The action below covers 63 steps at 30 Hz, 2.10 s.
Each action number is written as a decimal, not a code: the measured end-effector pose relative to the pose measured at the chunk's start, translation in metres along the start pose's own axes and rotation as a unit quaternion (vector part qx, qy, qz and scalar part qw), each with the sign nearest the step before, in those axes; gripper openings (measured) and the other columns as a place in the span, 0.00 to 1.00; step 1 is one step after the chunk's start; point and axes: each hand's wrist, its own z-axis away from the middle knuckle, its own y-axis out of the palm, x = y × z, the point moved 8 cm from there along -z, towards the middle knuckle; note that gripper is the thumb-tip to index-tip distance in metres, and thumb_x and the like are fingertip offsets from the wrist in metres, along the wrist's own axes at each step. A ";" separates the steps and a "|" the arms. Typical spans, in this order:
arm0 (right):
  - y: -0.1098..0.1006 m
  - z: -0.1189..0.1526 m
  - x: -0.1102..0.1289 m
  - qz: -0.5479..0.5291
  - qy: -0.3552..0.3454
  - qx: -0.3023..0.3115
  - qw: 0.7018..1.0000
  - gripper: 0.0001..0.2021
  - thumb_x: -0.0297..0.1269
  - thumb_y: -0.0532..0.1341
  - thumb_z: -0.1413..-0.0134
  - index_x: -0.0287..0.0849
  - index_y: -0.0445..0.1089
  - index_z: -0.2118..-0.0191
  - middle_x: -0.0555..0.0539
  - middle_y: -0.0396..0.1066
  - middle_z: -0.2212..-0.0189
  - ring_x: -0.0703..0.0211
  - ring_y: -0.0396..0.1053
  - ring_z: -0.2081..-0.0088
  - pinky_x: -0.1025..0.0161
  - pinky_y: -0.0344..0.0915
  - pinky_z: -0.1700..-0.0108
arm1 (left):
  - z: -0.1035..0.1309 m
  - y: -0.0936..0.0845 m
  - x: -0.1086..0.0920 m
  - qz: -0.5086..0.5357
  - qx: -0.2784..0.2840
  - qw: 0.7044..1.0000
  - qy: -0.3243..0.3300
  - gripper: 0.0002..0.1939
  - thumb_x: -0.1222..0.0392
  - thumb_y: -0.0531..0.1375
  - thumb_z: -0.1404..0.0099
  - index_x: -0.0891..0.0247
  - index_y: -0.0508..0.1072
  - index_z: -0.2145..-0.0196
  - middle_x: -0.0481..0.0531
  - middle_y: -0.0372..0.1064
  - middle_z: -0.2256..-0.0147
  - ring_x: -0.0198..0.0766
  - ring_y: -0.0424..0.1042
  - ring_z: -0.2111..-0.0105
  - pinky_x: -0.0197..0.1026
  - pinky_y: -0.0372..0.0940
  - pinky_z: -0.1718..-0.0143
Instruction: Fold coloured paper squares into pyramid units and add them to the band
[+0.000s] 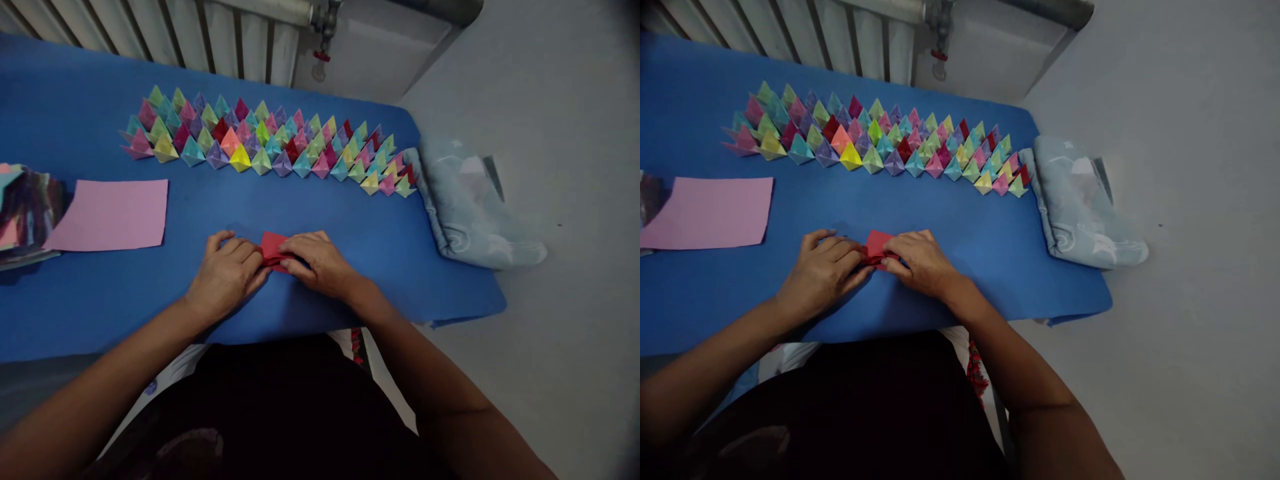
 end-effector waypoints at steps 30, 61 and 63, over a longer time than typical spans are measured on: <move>0.009 -0.017 -0.013 -0.011 0.059 -0.065 0.996 0.06 0.34 0.59 0.38 0.42 0.73 0.65 0.45 0.74 0.58 0.56 0.67 0.57 0.58 0.59 0.52 | -0.001 0.005 0.019 0.083 -0.012 0.988 -0.131 0.11 0.58 0.56 0.29 0.61 0.75 0.67 0.54 0.78 0.63 0.47 0.73 0.59 0.55 0.61 0.54; 0.019 -0.019 -0.008 0.094 0.112 -0.026 0.989 0.17 0.35 0.54 0.34 0.51 0.72 0.44 0.44 0.70 0.56 0.53 0.61 0.58 0.54 0.57 0.56 | 0.002 0.013 0.002 0.023 0.019 0.999 -0.020 0.14 0.66 0.52 0.28 0.62 0.75 0.51 0.58 0.76 0.51 0.50 0.71 0.49 0.58 0.61 0.48; 0.020 -0.020 -0.007 0.116 0.111 -0.021 0.987 0.18 0.36 0.55 0.35 0.51 0.71 0.42 0.43 0.70 0.55 0.52 0.61 0.59 0.54 0.56 0.57 | 0.003 0.010 -0.005 0.013 0.016 1.000 0.003 0.15 0.68 0.50 0.28 0.65 0.73 0.50 0.59 0.76 0.50 0.49 0.72 0.49 0.59 0.60 0.46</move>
